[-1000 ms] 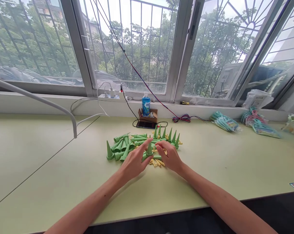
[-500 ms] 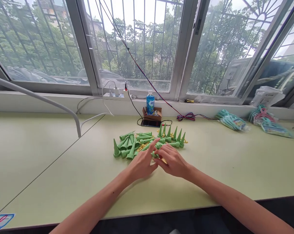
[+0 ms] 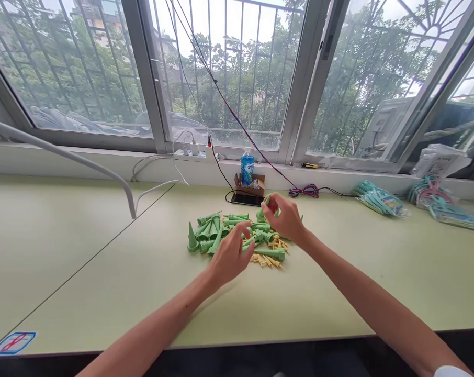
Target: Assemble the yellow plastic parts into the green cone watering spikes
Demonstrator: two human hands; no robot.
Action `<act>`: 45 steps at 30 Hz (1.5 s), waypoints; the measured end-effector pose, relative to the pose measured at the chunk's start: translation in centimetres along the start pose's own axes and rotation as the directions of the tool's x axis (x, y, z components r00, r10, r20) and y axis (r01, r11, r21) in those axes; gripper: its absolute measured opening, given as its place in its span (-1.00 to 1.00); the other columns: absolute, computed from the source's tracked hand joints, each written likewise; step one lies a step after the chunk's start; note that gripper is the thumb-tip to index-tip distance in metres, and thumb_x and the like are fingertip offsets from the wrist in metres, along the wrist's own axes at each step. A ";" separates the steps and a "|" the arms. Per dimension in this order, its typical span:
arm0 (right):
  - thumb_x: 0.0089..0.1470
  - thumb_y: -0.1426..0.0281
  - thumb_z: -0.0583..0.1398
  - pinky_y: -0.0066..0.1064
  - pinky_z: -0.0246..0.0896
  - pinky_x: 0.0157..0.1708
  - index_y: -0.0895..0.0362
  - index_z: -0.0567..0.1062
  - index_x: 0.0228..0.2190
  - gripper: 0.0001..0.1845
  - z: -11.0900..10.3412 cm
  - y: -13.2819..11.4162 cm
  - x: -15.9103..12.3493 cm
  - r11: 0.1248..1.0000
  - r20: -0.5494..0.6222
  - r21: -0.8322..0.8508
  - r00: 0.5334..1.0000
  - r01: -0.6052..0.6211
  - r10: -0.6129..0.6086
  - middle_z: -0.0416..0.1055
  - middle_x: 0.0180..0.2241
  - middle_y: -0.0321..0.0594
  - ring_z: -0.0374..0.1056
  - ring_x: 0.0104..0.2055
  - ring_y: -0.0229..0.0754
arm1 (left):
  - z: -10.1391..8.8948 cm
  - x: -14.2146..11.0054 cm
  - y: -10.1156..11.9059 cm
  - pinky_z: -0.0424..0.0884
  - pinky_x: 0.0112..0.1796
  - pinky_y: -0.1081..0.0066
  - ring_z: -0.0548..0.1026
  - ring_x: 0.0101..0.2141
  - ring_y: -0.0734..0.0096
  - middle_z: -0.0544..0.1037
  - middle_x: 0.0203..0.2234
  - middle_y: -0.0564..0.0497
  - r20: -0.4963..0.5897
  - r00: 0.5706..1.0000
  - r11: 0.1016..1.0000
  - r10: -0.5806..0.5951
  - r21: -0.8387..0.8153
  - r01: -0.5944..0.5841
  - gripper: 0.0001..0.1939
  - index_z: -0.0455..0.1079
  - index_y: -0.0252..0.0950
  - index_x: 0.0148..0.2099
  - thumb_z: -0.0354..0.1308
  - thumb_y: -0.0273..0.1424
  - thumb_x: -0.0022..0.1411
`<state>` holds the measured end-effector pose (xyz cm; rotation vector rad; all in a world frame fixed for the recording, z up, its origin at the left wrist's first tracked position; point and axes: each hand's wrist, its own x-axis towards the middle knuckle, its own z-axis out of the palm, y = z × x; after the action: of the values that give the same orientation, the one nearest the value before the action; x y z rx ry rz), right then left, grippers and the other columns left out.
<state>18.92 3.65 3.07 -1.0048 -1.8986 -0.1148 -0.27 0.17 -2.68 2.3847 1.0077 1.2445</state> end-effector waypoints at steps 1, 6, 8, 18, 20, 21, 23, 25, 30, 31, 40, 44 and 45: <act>0.21 0.36 0.09 -0.42 0.12 -0.37 0.10 0.33 -0.36 -0.91 0.3 0.5 0.9 1.000 -0.006 -0.023 1.000 -0.022 0.022 0.35 -0.51 -0.31 0.24 -0.49 -0.26 | 0.0 0.0 0.0 0.21 -0.52 0.53 0.20 -0.65 0.64 0.46 -0.35 0.06 0.026 0.999 0.999 0.028 0.016 -0.029 -0.77 0.25 -0.24 0.02 0.00 -0.41 0.31; 0.17 0.40 0.12 -0.42 0.03 -0.38 0.11 0.37 -0.43 -0.87 2.8 2.3 4.3 0.980 0.152 -0.198 0.988 -0.005 0.035 0.40 -0.52 -0.28 0.25 -0.48 -0.24 | 0.2 -0.5 0.7 0.24 -0.45 0.48 0.32 -0.59 0.52 0.48 -0.50 0.05 0.263 0.951 0.978 0.165 0.081 -0.192 -0.79 0.42 -0.25 -0.18 -0.06 -0.43 0.35; 0.16 0.40 0.12 -0.41 -0.02 -0.40 0.12 0.38 -0.46 -0.85 3.8 2.6 5.2 0.959 0.197 -0.284 0.979 0.005 0.053 0.42 -0.50 -0.24 0.27 -0.46 -0.21 | 0.3 -0.6 0.9 0.25 -0.43 0.46 0.34 -0.58 0.49 0.47 -0.53 0.07 0.302 0.939 0.978 0.161 0.079 -0.193 -0.79 0.42 -0.24 -0.15 -0.05 -0.42 0.35; 0.13 0.44 0.12 -0.33 0.00 -0.21 0.19 0.49 -0.44 -0.83 7.2 3.6 7.0 0.872 0.392 -0.489 0.890 -0.011 0.231 0.52 -0.40 -0.07 0.38 -0.30 -0.11 | 0.2 -0.4 0.8 0.17 -0.48 0.50 0.23 -0.57 0.53 0.33 -0.55 0.12 0.248 0.956 0.985 0.156 0.039 -0.171 -0.78 0.22 -0.27 -0.41 -0.01 -0.42 0.34; 0.15 0.44 0.11 -0.31 0.00 -0.17 0.19 0.49 -0.43 -0.82 7.5 3.8 7.0 0.865 0.411 -0.501 0.875 -0.018 0.256 0.52 -0.39 -0.06 0.39 -0.28 -0.10 | 0.3 -0.4 0.7 0.14 -0.50 0.50 0.18 -0.57 0.53 0.27 -0.56 0.10 0.239 0.952 0.977 0.191 0.047 -0.208 -0.68 0.10 -0.26 -0.50 -0.03 -0.42 0.34; 0.15 0.43 0.11 -0.30 0.01 -0.16 0.19 0.49 -0.42 -0.82 7.6 3.8 7.0 0.862 0.423 -0.506 0.866 -0.020 0.268 0.52 -0.39 -0.07 0.39 -0.27 -0.10 | 0.3 -0.4 0.6 0.13 -0.50 0.50 0.16 -0.57 0.53 0.24 -0.56 0.10 0.236 0.950 0.974 0.204 0.050 -0.221 -0.65 0.06 -0.26 -0.52 -0.04 -0.42 0.35; 0.15 0.42 0.11 -0.29 0.02 -0.14 0.19 0.49 -0.42 -0.81 7.8 3.9 7.0 0.858 0.449 -0.513 0.845 -0.023 0.291 0.51 -0.39 -0.08 0.39 -0.26 -0.09 | 0.3 -0.3 0.6 0.13 -0.50 0.49 0.15 -0.57 0.53 0.22 -0.56 0.10 0.233 0.948 0.970 0.216 0.056 -0.235 -0.64 0.03 -0.26 -0.53 -0.04 -0.44 0.34; 0.15 0.41 0.12 -0.28 0.03 -0.13 0.18 0.50 -0.42 -0.81 7.8 3.9 7.1 0.855 0.474 -0.519 0.824 -0.024 0.311 0.51 -0.38 -0.07 0.39 -0.24 -0.08 | 0.3 -0.3 0.6 0.13 -0.49 0.50 0.16 -0.56 0.53 0.25 -0.55 0.10 0.228 0.950 0.970 0.216 0.061 -0.235 -0.70 0.08 -0.27 -0.50 -0.03 -0.47 0.32; 0.16 0.41 0.10 -0.24 0.06 -0.10 0.19 0.51 -0.37 -0.80 7.6 3.7 7.3 0.843 0.502 -0.536 0.788 -0.039 0.356 0.51 -0.31 -0.01 0.39 -0.17 -0.02 | 0.2 -0.4 0.8 0.15 -0.48 0.51 0.18 -0.58 0.56 0.39 -0.46 0.10 0.244 0.948 0.973 0.206 0.051 -0.225 -0.85 0.33 -0.27 -0.21 -0.02 -0.56 0.26; 0.16 0.42 0.10 -0.23 0.06 -0.09 0.20 0.51 -0.36 -0.81 7.6 3.7 7.4 0.841 0.505 -0.539 0.782 -0.045 0.365 0.51 -0.30 0.00 0.38 -0.15 0.00 | 0.2 -0.5 0.8 0.15 -0.48 0.51 0.18 -0.58 0.56 0.42 -0.44 0.09 0.249 0.947 0.973 0.203 0.056 -0.223 -0.79 0.35 -0.26 -0.14 -0.03 -0.58 0.25; 0.06 0.50 0.13 -0.21 0.06 -0.02 0.16 0.55 -0.34 -0.82 7.0 4.1 7.9 0.843 0.538 -0.529 0.731 -0.094 0.419 0.52 -0.24 -0.04 0.36 -0.09 -0.02 | 0.2 -0.4 0.7 0.17 -0.47 0.50 0.23 -0.56 0.53 0.43 -0.43 0.06 0.276 0.938 0.968 0.211 0.073 -0.239 -0.74 0.40 -0.28 -0.13 -0.03 -0.61 0.22; 0.05 0.50 0.15 -0.20 0.06 -0.01 0.15 0.55 -0.35 -0.83 6.8 4.2 8.1 0.844 0.551 -0.525 0.712 -0.110 0.435 0.53 -0.25 -0.07 0.36 -0.09 -0.03 | 0.2 -0.3 0.8 0.18 -0.46 0.50 0.23 -0.55 0.53 0.42 -0.44 0.06 0.278 0.936 0.968 0.215 0.070 -0.242 -0.78 0.40 -0.28 -0.16 -0.04 -0.58 0.26; 0.05 0.50 0.15 -0.19 0.06 -0.01 0.15 0.56 -0.36 -0.83 6.8 4.2 8.2 0.844 0.555 -0.524 0.707 -0.113 0.440 0.53 -0.27 -0.08 0.36 -0.10 -0.04 | 0.1 -0.3 0.8 0.17 -0.46 0.50 0.23 -0.55 0.53 0.41 -0.44 0.06 0.278 0.936 0.968 0.214 0.069 -0.242 -0.79 0.40 -0.27 -0.17 -0.04 -0.57 0.27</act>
<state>15.34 14.45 4.40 -1.8554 -2.3738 -0.0156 0.08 -0.62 -2.54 2.7220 0.7442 0.9179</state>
